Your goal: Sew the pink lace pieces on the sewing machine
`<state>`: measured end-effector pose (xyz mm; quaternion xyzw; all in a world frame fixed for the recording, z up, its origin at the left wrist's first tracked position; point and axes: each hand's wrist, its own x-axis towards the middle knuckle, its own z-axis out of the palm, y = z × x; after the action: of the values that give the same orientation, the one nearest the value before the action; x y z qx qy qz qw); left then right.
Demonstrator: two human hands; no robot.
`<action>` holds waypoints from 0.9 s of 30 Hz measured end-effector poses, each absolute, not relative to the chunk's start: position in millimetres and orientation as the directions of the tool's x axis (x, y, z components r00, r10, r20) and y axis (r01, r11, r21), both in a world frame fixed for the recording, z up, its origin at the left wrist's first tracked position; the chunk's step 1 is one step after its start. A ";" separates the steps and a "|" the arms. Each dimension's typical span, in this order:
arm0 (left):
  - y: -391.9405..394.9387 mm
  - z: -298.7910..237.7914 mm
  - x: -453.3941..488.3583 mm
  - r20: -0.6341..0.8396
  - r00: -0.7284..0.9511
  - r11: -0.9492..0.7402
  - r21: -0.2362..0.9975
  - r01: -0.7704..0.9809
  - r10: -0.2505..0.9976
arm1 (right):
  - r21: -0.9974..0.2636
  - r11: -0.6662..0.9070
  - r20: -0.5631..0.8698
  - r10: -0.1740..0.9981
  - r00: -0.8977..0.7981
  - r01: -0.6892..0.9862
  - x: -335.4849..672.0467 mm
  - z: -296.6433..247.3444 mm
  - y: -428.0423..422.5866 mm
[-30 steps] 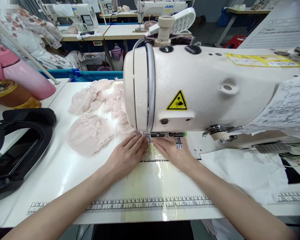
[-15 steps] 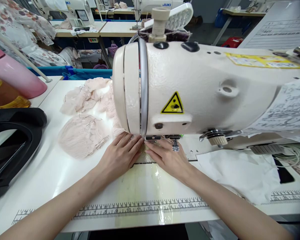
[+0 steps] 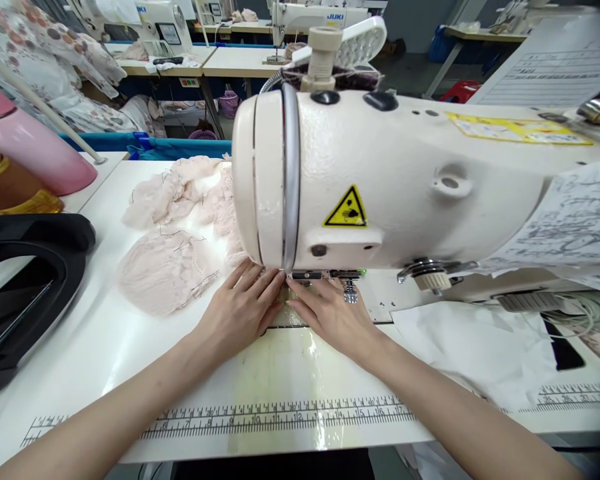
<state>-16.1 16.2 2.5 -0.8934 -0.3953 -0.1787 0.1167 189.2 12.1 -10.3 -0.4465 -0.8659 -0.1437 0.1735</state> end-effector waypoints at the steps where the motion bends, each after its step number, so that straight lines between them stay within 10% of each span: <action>1: 16.2 2.4 -16.0 0.407 0.620 -0.657 -0.062 0.752 0.671 | 0.099 0.557 0.429 0.724 -0.540 0.825 188.6 -10.2 12.2; 27: 11.7 0.0 -13.0 0.391 0.608 -0.606 -0.144 0.782 0.692 | 0.099 0.572 0.455 0.702 -0.548 0.814 205.3 -15.6 21.7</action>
<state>-13.0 11.7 0.0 -0.8836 -0.4170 -0.1494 0.1518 205.3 21.7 -15.6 -0.4372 -0.8669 -0.1507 0.1862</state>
